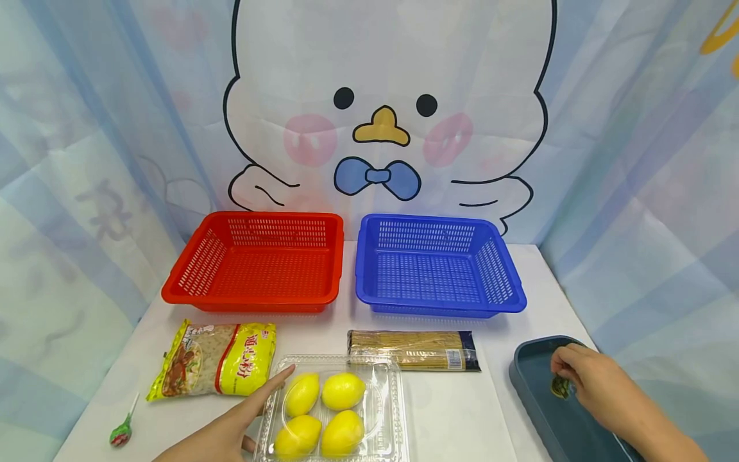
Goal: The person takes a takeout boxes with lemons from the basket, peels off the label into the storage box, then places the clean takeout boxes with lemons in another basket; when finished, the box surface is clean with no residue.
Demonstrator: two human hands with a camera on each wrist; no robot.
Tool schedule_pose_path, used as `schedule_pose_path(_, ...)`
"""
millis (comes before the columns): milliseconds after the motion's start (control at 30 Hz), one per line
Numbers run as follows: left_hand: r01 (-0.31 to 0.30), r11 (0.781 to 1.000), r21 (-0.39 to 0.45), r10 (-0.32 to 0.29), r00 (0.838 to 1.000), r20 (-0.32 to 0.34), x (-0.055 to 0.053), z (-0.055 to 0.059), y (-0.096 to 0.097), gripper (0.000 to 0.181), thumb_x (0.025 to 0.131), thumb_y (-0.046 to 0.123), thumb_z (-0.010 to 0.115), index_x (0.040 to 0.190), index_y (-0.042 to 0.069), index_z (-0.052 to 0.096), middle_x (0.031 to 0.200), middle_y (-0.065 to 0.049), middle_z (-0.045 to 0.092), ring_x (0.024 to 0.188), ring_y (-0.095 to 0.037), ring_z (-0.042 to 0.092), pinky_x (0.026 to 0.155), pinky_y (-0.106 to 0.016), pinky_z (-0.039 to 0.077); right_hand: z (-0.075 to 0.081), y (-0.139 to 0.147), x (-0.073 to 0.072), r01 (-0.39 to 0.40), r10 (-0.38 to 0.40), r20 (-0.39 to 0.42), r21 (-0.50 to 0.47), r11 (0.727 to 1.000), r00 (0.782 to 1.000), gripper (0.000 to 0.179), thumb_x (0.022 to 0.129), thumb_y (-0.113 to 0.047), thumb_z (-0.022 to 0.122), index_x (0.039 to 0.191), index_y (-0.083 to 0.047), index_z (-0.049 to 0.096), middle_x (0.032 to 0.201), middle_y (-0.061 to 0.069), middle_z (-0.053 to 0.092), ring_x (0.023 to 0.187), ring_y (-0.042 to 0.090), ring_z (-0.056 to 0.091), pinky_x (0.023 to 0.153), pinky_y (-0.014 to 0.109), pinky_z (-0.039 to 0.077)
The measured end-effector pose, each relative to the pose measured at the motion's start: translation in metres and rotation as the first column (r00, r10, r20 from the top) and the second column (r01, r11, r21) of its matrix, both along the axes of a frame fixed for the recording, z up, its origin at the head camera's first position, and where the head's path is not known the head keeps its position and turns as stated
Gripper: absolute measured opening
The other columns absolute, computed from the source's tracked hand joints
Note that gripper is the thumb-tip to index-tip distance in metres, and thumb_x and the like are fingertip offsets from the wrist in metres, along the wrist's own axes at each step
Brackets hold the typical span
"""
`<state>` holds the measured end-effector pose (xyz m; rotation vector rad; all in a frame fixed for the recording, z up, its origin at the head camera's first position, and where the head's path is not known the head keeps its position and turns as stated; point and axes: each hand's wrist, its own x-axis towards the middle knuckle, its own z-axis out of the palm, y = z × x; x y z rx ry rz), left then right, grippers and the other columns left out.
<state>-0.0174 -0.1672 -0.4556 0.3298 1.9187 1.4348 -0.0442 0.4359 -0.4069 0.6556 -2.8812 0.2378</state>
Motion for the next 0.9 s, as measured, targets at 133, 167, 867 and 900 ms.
schedule_pose_path(133,-0.002,1.000,0.003,0.002,1.000,0.002,0.000,0.000,-0.001,0.126,0.079,0.031,0.097,0.166,0.052,0.008,0.174,-0.028,0.008,0.144,-0.050,0.037,0.088,-0.051,0.065,-0.004,0.006,-0.007,-0.018,0.013,0.116,0.042,0.999,0.993,0.039,0.087,0.011,0.075,0.086,-0.023,0.057,0.081,-0.021,0.048,0.070,-0.007,0.039,0.055,0.023,0.038)
schedule_pose_path(167,-0.001,1.000,0.004,0.001,1.000,0.000,0.000,0.000,-0.001,0.126,0.079,0.031,0.097,0.166,0.052,0.008,0.174,-0.028,0.008,0.144,-0.049,0.037,0.088,-0.050,0.065,-0.005,0.007,-0.009,-0.022,0.013,0.158,0.052,0.998,0.987,0.038,0.089,0.010,0.074,0.085,-0.023,0.055,0.081,-0.020,0.047,0.070,-0.007,0.037,0.056,0.023,0.037)
schedule_pose_path(867,-0.012,1.000,-0.021,0.012,1.000,0.020,0.001,0.002,0.001,0.126,0.079,0.033,0.097,0.165,0.055,0.008,0.174,-0.027,0.008,0.142,-0.046,0.040,0.088,-0.051,0.065,-0.040,0.021,-0.033,-0.110,0.096,0.370,0.016,0.994,0.924,0.032,0.096,0.004,0.068,0.083,-0.019,0.050,0.075,-0.015,0.041,0.068,-0.005,0.032,0.059,0.021,0.031)
schedule_pose_path(900,-0.013,1.000,-0.021,0.014,1.000,0.023,0.001,0.001,0.001,0.126,0.079,0.033,0.097,0.165,0.055,0.008,0.174,-0.027,0.008,0.142,-0.046,0.041,0.088,-0.051,0.065,-0.042,0.022,-0.034,-0.105,0.092,0.380,0.013,0.994,0.920,0.032,0.096,0.004,0.068,0.083,-0.019,0.051,0.075,-0.015,0.042,0.068,-0.005,0.033,0.059,0.021,0.032)
